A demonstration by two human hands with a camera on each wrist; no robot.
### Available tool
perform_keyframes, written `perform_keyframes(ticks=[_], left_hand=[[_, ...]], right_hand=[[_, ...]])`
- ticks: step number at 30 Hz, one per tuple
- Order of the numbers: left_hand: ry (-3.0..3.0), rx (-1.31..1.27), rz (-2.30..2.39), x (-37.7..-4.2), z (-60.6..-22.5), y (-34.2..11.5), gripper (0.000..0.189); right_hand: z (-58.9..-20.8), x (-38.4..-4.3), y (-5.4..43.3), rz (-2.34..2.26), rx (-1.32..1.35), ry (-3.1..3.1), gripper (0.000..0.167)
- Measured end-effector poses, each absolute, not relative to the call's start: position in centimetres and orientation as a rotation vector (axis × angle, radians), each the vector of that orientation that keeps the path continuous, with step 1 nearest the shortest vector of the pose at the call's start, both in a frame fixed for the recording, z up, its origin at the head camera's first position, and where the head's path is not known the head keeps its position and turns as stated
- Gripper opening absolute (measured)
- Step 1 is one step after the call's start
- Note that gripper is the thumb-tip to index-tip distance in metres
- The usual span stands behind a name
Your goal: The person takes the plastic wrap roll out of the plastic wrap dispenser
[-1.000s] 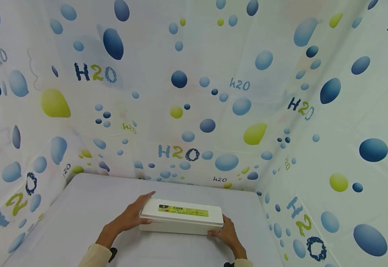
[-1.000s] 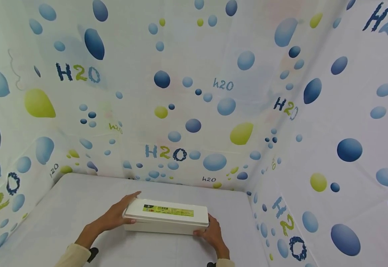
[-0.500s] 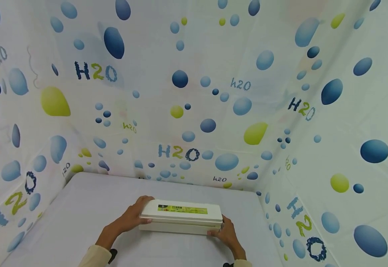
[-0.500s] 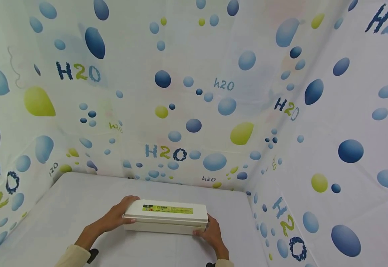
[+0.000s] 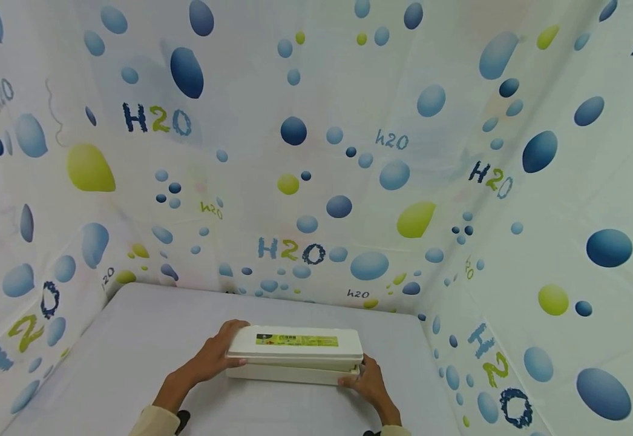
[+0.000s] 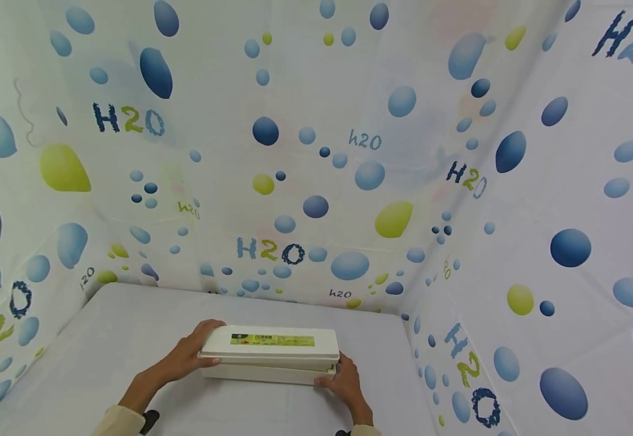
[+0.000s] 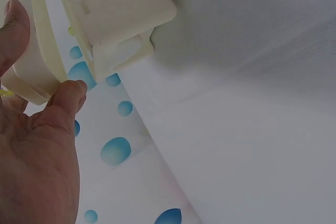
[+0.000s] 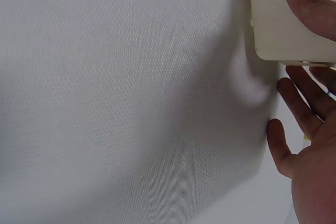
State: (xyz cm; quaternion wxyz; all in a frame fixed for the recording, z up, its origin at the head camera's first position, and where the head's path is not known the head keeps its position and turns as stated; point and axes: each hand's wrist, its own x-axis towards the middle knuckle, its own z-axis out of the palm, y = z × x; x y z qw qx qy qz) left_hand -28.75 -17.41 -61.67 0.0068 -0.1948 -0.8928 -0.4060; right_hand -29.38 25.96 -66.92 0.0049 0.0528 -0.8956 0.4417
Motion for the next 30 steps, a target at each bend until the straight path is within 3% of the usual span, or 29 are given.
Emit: perform_keyframes(ticks=[19,30], left_hand=[[-2.769,-0.398,-1.268,-27.6,-61.4,-18.3,0.082],[-2.725,-0.342,-1.286,-26.8,-61.4,-19.1,0.079]], right_hand=[[-66.6,-29.0,25.8,1.380,0.238,-2.760,0.098],[-67.0,-29.2,25.7,1.407,0.166,-2.767,0.096]])
